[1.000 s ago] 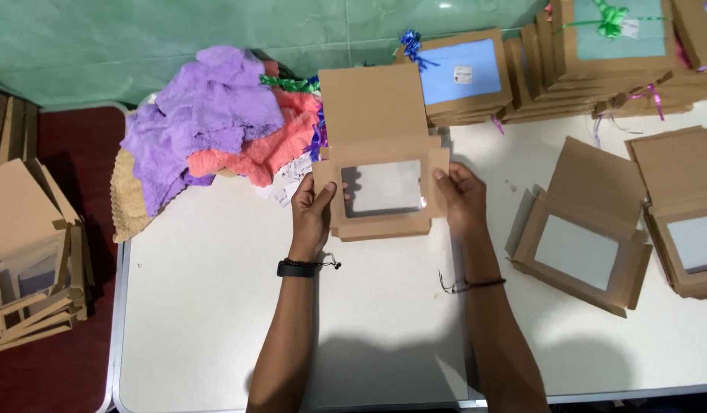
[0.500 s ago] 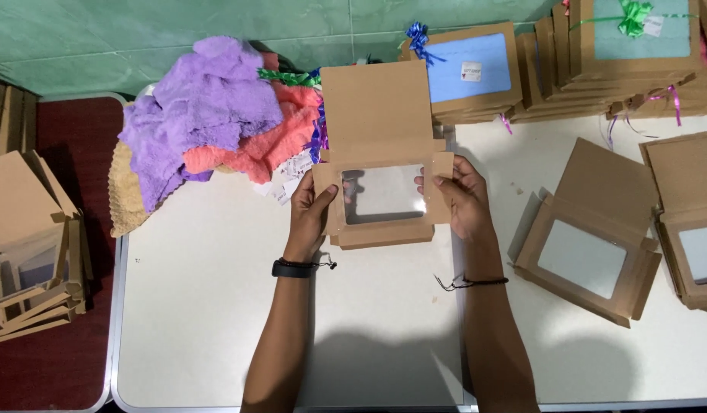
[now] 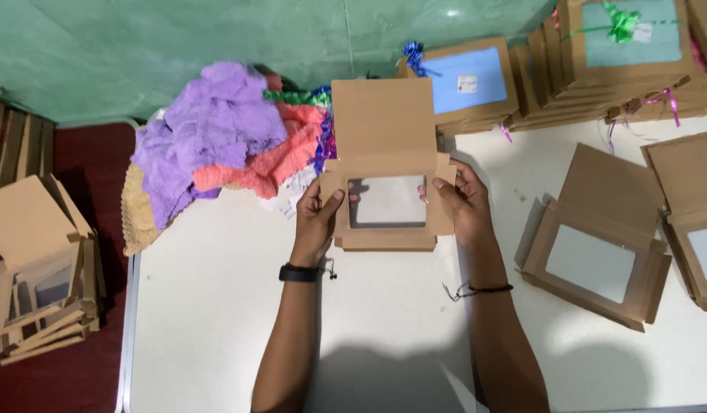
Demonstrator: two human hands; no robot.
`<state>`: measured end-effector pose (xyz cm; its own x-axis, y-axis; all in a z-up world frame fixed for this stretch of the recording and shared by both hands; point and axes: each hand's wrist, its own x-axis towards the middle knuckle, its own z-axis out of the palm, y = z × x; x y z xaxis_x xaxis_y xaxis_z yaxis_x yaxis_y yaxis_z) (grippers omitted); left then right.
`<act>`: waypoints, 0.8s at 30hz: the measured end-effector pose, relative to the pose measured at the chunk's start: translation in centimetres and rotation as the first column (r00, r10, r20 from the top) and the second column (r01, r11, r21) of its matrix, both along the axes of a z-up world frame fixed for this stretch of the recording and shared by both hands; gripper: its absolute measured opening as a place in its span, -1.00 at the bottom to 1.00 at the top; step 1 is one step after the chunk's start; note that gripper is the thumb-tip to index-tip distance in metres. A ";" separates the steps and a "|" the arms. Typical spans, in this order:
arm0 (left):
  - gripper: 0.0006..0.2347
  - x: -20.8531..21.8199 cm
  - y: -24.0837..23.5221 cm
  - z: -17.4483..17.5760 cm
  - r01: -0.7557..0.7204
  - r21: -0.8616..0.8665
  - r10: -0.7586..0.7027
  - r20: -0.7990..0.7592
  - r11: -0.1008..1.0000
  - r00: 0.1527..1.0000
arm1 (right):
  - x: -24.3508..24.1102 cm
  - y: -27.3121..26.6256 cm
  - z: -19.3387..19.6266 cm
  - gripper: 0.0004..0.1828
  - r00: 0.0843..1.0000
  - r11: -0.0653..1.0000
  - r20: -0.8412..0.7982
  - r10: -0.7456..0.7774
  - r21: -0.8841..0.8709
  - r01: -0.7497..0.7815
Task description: The person is assembling a small cardboard gift box by folding the pre-scored flaps and sides of a flat template.
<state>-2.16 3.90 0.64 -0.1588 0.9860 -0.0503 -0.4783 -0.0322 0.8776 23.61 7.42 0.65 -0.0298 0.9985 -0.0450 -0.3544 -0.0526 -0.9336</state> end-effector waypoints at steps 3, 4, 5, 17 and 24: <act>-0.67 -0.2 0.6 -1.1 -0.014 0.055 0.013 0.016 0.998 1.000 | 0.6 0.4 -0.9 -0.57 0.997 0.998 0.078 -0.016 0.067 0.011; -0.66 -0.3 0.8 -1.2 0.003 0.057 -0.004 0.020 0.998 1.000 | 0.5 0.5 -0.5 -0.58 0.997 0.998 0.069 -0.017 0.059 0.013; -0.65 -0.4 0.5 -1.5 0.021 0.050 -0.022 0.021 0.999 1.000 | 0.3 -0.1 -0.4 -0.58 0.998 0.999 0.059 -0.019 0.042 0.017; -0.87 -1.6 1.1 -5.9 -0.014 0.120 0.009 0.037 0.993 0.999 | 3.8 2.3 -8.8 -0.85 0.980 0.989 0.157 -0.119 0.104 0.103; -0.84 -0.8 0.7 -3.0 -0.075 0.064 0.077 -0.034 0.995 0.996 | 1.2 0.6 -1.0 -0.79 0.993 0.999 0.117 -0.030 0.048 0.025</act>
